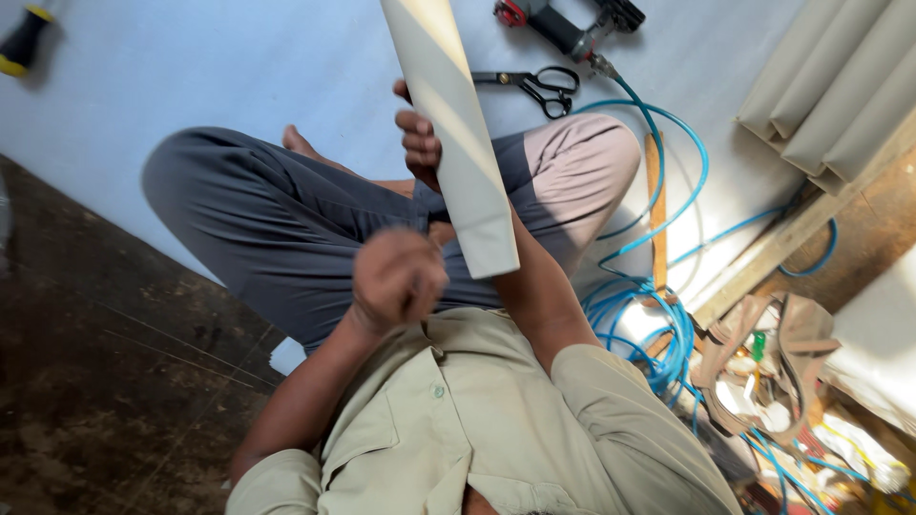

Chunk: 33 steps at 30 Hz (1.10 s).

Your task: The person sits on the floor and wraps a strip of white fabric around a long foam-backed strip, folding the edges over. They use a pneumatic nailer to staple the fabric in place along the strip and then trim the excess fabric with scissors.

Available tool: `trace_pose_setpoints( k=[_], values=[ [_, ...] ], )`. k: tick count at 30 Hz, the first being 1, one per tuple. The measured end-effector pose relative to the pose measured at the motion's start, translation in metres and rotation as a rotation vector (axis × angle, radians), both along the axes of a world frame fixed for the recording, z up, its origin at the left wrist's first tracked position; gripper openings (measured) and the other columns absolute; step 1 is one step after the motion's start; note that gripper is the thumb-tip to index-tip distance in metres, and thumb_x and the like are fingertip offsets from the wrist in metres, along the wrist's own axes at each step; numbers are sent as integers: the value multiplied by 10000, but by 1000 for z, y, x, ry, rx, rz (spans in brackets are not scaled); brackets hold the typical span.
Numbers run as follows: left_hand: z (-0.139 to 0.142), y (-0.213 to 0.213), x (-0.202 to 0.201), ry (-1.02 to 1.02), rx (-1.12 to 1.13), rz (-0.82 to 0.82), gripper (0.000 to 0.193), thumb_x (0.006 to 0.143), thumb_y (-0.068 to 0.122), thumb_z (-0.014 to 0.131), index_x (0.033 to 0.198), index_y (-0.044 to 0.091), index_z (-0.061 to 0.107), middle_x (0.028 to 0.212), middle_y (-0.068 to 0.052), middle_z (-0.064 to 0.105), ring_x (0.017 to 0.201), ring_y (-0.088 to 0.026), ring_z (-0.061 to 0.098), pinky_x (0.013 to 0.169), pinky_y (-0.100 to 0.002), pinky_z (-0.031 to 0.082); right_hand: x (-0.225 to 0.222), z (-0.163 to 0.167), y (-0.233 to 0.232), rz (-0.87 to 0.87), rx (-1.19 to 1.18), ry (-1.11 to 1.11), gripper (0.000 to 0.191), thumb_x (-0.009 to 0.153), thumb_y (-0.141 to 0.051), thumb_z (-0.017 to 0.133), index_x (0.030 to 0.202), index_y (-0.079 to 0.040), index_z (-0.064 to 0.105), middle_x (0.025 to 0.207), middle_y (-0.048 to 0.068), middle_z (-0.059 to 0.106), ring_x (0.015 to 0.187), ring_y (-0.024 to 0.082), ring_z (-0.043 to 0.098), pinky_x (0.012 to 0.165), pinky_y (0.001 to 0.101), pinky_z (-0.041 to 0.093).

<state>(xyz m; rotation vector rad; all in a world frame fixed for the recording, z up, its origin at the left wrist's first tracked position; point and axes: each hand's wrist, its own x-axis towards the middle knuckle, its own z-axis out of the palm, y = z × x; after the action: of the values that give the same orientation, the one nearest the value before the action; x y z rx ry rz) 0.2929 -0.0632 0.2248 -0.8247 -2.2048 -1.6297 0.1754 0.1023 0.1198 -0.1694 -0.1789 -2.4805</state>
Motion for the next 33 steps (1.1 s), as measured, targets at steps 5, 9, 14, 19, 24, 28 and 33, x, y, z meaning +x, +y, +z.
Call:
trace_pose_setpoints(
  k=[5, 9, 14, 19, 24, 28, 33],
  values=[
    [-9, -21, -48, -321, 60, 266, 461, 1112, 174, 582, 1495, -18, 412, 1505, -193, 472, 1321, -325, 543, 1031, -406, 519, 31, 15, 3, 7, 409, 287, 648, 959, -75, 768, 1474, -55, 374, 850, 46, 582, 637, 111, 597, 573, 238, 432],
    [3, -20, -80, -455, 279, 15, 756, 1145, 317, 507, 1655, 40, 22, 1527, -122, 489, 1232, -187, 619, 1026, -339, 546, 35, 23, -6, 114, 1129, 291, 672, 995, -562, 366, 1428, -50, 410, 740, 114, 681, 521, 169, 683, 481, 272, 570],
    [36, -26, -118, -438, 418, 213, 601, 1083, 389, 545, 1508, 28, 321, 1021, -31, 567, 860, -80, 565, 751, -284, 514, 27, 29, -16, -473, 1487, 978, 563, 1153, -485, 486, 1456, -10, 462, 1121, 183, 661, 954, 314, 638, 850, 359, 528],
    [64, -49, -140, -240, 490, 192, 443, 1141, 427, 517, 1329, 27, 521, 899, 38, 501, 810, -29, 452, 781, -231, 421, 14, 23, -19, -510, 1726, 1056, 554, 1021, -452, 575, 1351, -27, 444, 946, 164, 696, 819, 299, 708, 728, 372, 544],
    [80, -51, -126, -194, 501, -1, 496, 1135, 424, 521, 1416, 17, 483, 936, 40, 512, 838, -19, 476, 793, -210, 433, -6, -6, -21, -604, 1792, 1182, 485, 1053, -319, 610, 1396, -53, 393, 1069, 192, 700, 957, 346, 701, 799, 416, 556],
    [79, -46, -111, -248, 435, -204, 557, 1044, 303, 637, 1469, 1, 442, 1151, -62, 616, 962, -110, 634, 849, -277, 544, -16, -31, -11, -589, 1767, 1126, 451, 985, -176, 656, 1375, -29, 484, 1147, 185, 703, 1057, 353, 690, 857, 420, 559],
    [52, -43, -102, -75, 278, -180, 581, 1002, 115, 737, 1483, -19, 441, 1344, -147, 632, 1255, -237, 640, 1063, -349, 541, -15, -48, -1, -289, 1672, 876, 232, 946, -113, 685, 1162, -33, 699, 1128, 135, 749, 1061, 293, 723, 894, 393, 585]
  ],
)
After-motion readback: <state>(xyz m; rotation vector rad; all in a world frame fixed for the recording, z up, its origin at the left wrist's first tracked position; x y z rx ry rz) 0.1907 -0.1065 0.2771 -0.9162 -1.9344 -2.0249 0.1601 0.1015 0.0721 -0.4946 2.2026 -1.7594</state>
